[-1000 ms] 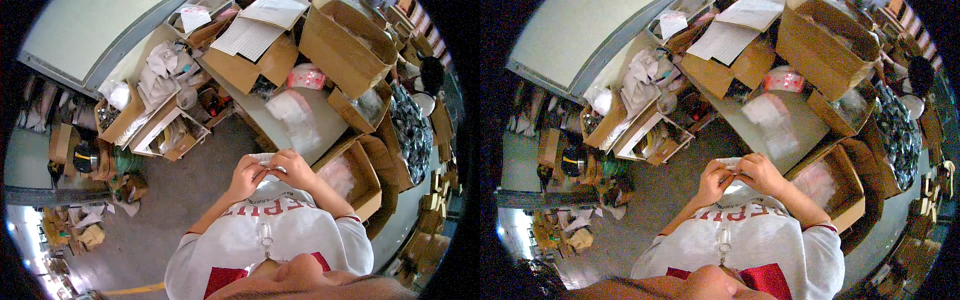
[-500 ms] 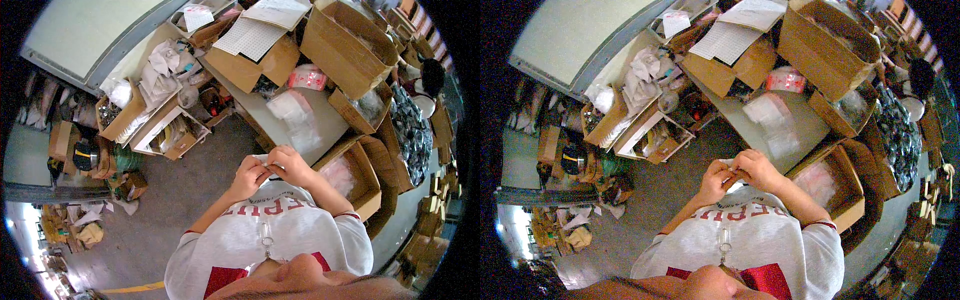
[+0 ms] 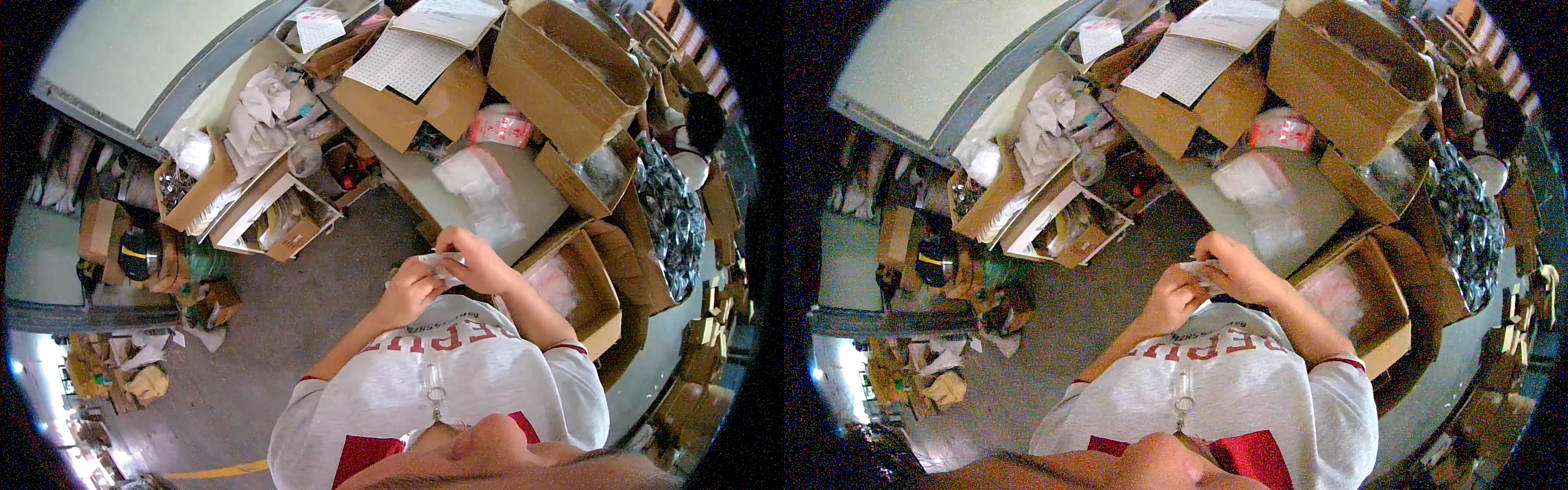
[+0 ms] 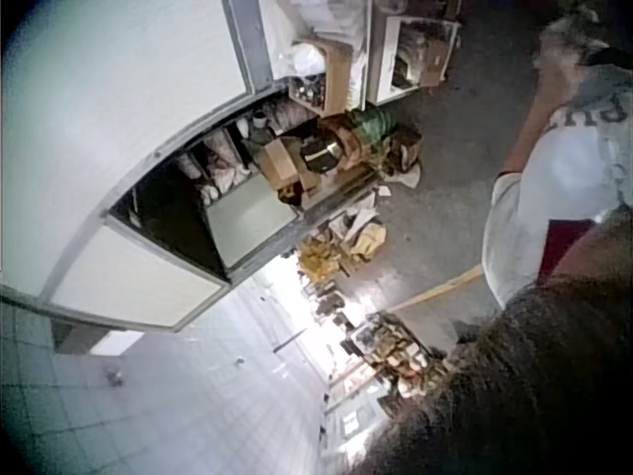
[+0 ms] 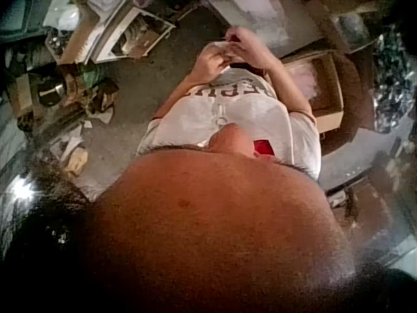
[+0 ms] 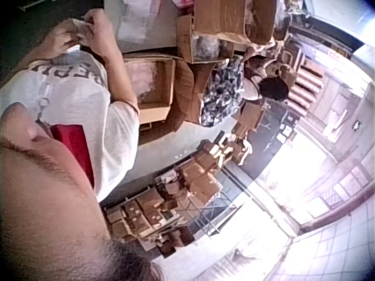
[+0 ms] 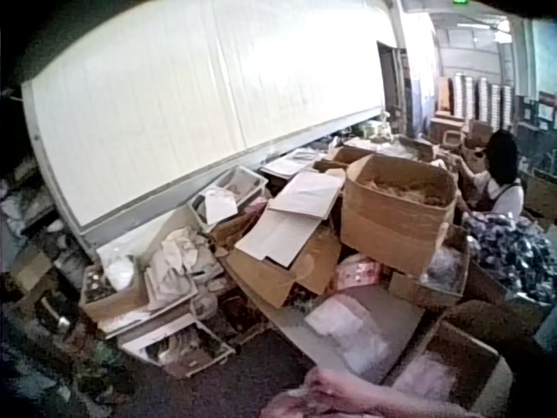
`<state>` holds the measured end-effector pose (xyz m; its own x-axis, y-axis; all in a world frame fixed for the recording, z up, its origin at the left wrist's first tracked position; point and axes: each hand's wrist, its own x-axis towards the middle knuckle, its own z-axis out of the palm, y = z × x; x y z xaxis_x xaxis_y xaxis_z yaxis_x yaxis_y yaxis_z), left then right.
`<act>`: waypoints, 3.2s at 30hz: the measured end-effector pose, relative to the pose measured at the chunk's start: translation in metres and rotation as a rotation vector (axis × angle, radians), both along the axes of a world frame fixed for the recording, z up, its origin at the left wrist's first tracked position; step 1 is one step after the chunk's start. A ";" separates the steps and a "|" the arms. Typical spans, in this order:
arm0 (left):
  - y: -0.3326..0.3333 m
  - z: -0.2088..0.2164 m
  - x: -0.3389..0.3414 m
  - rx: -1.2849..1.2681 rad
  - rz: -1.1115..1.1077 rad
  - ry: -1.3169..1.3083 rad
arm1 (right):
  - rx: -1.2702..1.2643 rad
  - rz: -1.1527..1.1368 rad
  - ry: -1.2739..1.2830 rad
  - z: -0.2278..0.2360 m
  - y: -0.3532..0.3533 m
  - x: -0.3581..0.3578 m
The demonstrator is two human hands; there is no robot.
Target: Sorting printed labels and placing them into small plastic bags.
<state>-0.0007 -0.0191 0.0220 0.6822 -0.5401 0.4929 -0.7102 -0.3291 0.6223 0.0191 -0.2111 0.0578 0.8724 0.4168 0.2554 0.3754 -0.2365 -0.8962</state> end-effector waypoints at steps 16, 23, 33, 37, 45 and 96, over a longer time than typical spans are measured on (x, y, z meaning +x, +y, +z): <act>-0.013 0.000 0.003 0.180 -0.185 -0.122 | -0.103 0.086 -0.027 -0.003 -0.004 -0.001; -0.008 -0.009 0.005 0.225 -0.177 -0.110 | -0.145 -0.223 0.291 -0.089 -0.084 0.038; -0.003 -0.009 0.005 0.188 -0.145 -0.058 | -0.640 -0.554 0.295 -0.180 -0.141 0.059; -0.003 -0.006 0.006 0.182 -0.143 -0.056 | -0.668 -0.566 0.371 -0.176 -0.157 0.064; -0.003 0.000 0.008 0.146 -0.142 -0.083 | -0.752 -0.603 0.356 -0.193 -0.158 0.064; 0.012 -0.008 0.010 -0.554 0.340 0.601 | -0.130 -0.423 0.030 -0.015 -0.017 -0.035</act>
<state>0.0097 -0.0067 0.0139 0.9902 -0.0509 0.1300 -0.1303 -0.0029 0.9915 -0.0156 -0.2282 0.0427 0.9794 0.0483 0.1962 0.1953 -0.4754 -0.8578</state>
